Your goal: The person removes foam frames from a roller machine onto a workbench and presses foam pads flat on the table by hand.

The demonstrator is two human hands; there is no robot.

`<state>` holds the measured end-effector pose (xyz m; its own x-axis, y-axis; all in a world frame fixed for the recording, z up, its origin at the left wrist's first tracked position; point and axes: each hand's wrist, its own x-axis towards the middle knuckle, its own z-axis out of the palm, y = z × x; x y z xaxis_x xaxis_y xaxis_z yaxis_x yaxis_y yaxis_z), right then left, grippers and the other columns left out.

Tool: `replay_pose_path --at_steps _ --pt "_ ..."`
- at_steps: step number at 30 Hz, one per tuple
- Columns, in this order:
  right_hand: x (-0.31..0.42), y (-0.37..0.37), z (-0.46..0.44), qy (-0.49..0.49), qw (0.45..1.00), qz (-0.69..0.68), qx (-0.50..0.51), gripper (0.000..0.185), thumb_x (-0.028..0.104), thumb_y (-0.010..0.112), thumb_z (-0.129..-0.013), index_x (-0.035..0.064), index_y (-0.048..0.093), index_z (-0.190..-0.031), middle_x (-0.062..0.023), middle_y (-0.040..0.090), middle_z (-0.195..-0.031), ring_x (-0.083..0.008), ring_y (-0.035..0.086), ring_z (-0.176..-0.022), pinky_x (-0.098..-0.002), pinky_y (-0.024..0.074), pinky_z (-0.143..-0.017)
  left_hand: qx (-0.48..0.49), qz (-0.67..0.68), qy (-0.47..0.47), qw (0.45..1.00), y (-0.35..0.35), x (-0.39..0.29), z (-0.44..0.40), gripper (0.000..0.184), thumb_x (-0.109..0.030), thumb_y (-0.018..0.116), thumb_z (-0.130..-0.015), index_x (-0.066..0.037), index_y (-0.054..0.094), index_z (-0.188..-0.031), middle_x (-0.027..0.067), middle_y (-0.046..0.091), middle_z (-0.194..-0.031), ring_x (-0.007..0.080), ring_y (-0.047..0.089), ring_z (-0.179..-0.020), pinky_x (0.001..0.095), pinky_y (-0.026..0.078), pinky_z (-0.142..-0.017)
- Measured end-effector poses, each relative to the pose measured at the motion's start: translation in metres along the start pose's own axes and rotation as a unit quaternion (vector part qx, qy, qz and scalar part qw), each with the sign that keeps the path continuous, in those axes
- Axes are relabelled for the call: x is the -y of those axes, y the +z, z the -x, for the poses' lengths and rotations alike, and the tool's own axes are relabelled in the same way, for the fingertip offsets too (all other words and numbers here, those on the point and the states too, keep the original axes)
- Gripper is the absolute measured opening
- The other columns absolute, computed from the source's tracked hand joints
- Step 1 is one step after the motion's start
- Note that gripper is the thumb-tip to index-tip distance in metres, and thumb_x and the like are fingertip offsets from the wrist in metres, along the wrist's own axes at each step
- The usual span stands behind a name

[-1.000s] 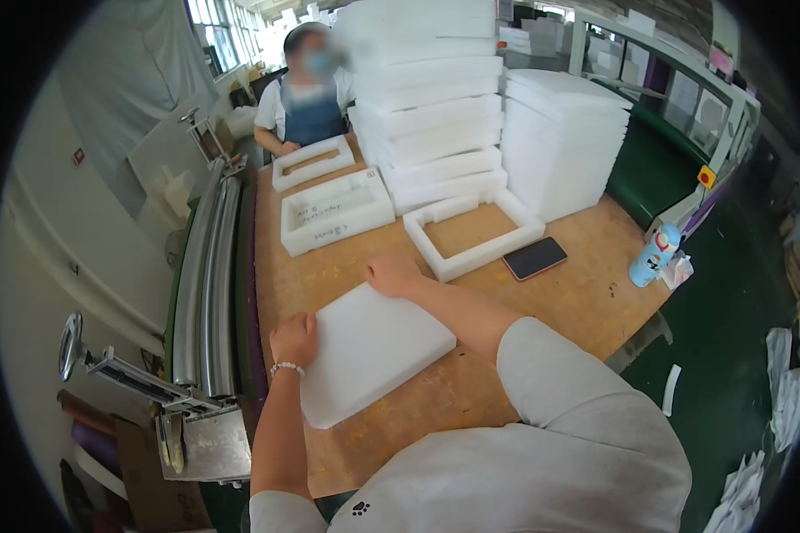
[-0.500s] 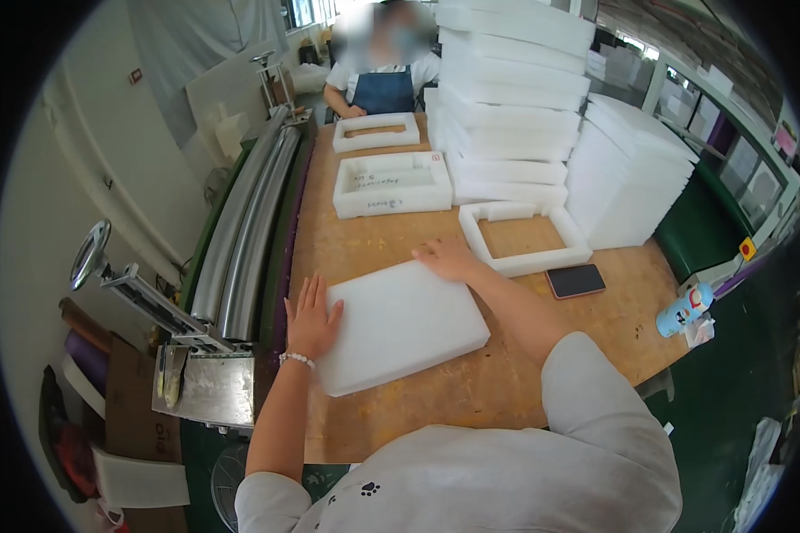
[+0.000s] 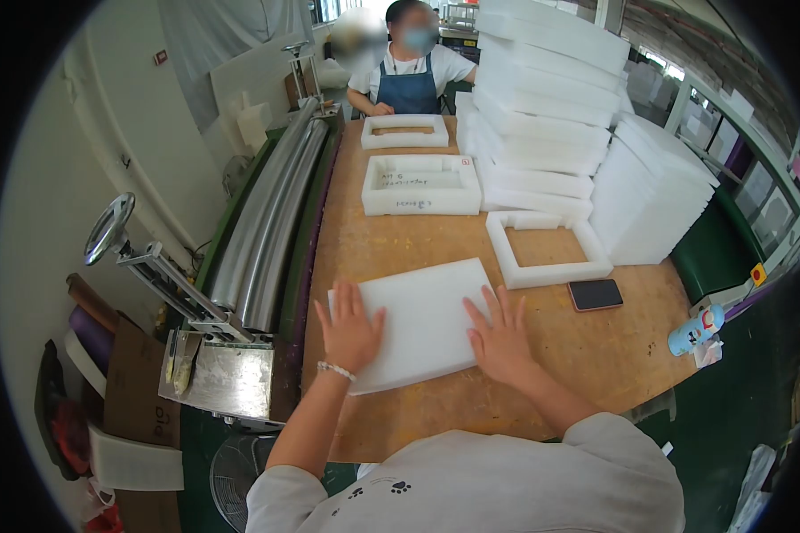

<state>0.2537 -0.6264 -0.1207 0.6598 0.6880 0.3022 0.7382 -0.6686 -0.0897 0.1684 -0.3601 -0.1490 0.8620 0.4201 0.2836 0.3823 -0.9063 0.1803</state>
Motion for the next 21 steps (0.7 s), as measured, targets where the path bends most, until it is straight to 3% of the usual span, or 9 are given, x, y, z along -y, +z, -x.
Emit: replay_pose_path --at_steps 1,4,9,21 --pt "0.016 -0.003 -0.005 -0.008 0.999 -0.019 0.05 0.051 0.025 0.045 -0.099 0.012 0.041 -0.148 -0.0188 0.024 -0.159 -0.0442 0.015 -0.147 -0.0661 0.0101 -0.115 0.011 -0.009 0.046 0.999 -0.004 -0.018 0.014 0.075 -0.05 0.04 -0.099 0.007 0.034 -0.147 0.0205 0.023 -0.161 0.0297 0.017 -0.151 0.062 0.011 -0.117" --pt "0.052 0.019 -0.009 -0.096 0.989 -0.112 0.023 0.05 0.026 0.049 -0.097 0.0118 0.045 -0.145 -0.0181 0.028 -0.157 -0.0418 0.019 -0.147 -0.0661 0.0111 -0.115 -0.032 0.032 0.1 0.994 -0.012 -0.045 0.033 0.068 -0.043 0.046 -0.098 0.006 0.04 -0.145 0.0196 0.03 -0.158 0.0308 0.024 -0.149 0.06 0.012 -0.118" --pt "0.061 0.012 -0.038 -0.105 0.979 -0.169 0.046 0.049 0.027 0.054 -0.095 0.0104 0.05 -0.141 -0.0169 0.034 -0.154 -0.0386 0.026 -0.146 -0.065 0.0131 -0.116 -0.012 0.107 0.102 0.989 -0.024 -0.038 0.033 0.062 -0.035 0.051 -0.095 0.004 0.045 -0.142 0.0191 0.037 -0.155 0.0324 0.03 -0.146 0.0573 0.014 -0.119" --pt "0.056 0.015 -0.038 -0.105 0.977 -0.186 0.001 0.048 0.03 0.06 -0.091 0.0089 0.055 -0.134 -0.0155 0.039 -0.15 -0.0362 0.032 -0.143 -0.0616 0.0167 -0.117 -0.024 0.117 0.111 0.987 -0.034 -0.04 0.034 0.052 -0.025 0.057 -0.09 0.0 0.053 -0.136 0.0177 0.044 -0.15 0.0329 0.036 -0.143 0.0557 0.017 -0.119"
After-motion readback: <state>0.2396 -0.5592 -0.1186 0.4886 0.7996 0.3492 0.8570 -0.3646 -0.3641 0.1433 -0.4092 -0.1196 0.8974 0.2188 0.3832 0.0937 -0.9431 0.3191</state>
